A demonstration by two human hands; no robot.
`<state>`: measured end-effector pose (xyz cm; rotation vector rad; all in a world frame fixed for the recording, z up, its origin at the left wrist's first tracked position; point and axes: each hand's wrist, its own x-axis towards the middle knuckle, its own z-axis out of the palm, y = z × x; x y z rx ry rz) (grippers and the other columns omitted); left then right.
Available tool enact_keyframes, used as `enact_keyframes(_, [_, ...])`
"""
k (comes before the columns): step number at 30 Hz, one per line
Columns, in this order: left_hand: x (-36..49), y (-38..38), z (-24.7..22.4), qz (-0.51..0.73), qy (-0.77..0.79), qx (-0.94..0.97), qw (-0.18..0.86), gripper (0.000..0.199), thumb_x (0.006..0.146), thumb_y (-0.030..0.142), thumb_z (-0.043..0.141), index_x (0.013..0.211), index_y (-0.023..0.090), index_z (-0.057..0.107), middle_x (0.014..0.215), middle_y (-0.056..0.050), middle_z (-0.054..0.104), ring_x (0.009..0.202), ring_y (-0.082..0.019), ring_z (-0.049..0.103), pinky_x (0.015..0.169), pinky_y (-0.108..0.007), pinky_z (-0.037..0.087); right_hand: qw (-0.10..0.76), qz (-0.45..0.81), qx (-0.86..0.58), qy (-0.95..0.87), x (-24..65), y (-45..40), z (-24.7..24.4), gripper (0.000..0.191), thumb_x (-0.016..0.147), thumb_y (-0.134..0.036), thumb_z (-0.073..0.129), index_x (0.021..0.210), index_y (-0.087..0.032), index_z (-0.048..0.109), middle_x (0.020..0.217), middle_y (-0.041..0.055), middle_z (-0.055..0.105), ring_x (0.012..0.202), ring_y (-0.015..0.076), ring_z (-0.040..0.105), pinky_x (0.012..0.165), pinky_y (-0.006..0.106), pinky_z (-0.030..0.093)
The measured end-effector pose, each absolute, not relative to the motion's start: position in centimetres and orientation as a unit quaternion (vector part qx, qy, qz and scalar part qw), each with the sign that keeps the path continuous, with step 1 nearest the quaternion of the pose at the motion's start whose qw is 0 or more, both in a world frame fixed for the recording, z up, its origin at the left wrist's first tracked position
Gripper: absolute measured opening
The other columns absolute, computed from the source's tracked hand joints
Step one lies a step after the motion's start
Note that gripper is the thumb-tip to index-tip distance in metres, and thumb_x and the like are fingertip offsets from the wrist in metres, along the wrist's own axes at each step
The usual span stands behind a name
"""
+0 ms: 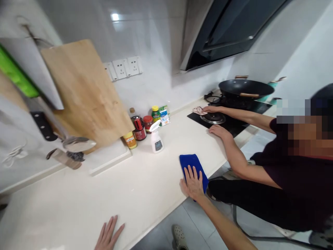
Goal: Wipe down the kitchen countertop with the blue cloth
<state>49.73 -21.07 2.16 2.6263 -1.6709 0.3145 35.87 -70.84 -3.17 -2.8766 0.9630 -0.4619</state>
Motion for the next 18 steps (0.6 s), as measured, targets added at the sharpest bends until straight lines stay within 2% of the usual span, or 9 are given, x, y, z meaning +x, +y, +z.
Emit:
enact_keyframes(3, [49.2,-21.0,3.6,0.055,-0.526,0.849,0.009,0.105,0.068,0.038,0.074,0.159,0.031,0.022,0.168,-0.01,0.016,0.153,-0.037,0.023,0.121,-0.059,0.029,0.02,-0.13,-0.939,0.317,36.6,-67.1,-3.2,0.065,0.096,-0.044,0.026,0.153,-0.013,0.033,0.163,0.0123,0.026,0.153,0.0333,0.009,0.122,0.064,0.007])
enact_keyframes(10, [48.9,-20.8,3.3,-0.014,-0.511,0.857,0.057,0.107,0.064,0.035,0.077,0.158,0.031,0.026,0.169,-0.011,0.002,0.154,-0.04,0.015,0.122,-0.063,0.023,0.017,-0.093,-0.944,0.315,38.2,-57.7,-1.7,0.064,0.096,-0.042,0.028,0.154,-0.012,0.031,0.164,0.0134,0.023,0.153,0.0342,0.008,0.122,0.063,0.007])
enact_keyframes(15, [48.8,-20.4,2.8,-0.034,-0.519,0.847,0.107,0.105,0.068,0.036,0.077,0.158,0.029,0.024,0.17,-0.012,0.002,0.155,-0.04,0.009,0.122,-0.067,0.018,0.011,-0.096,-0.95,0.297,39.4,-49.7,-1.4,0.065,0.096,-0.041,0.032,0.154,-0.011,0.03,0.164,0.0165,0.021,0.153,0.0376,0.006,0.121,0.065,0.007])
enact_keyframes(18, [48.6,-19.5,2.7,-0.041,-0.53,0.832,0.159,0.098,0.077,0.042,0.072,0.159,0.025,0.022,0.17,-0.014,0.007,0.155,-0.038,0.008,0.122,-0.067,0.021,0.035,-0.096,-0.954,0.28,40.1,-44.6,-0.9,0.065,0.096,-0.04,0.034,0.154,-0.01,0.03,0.164,0.0181,0.019,0.153,0.039,0.005,0.12,0.067,0.006])
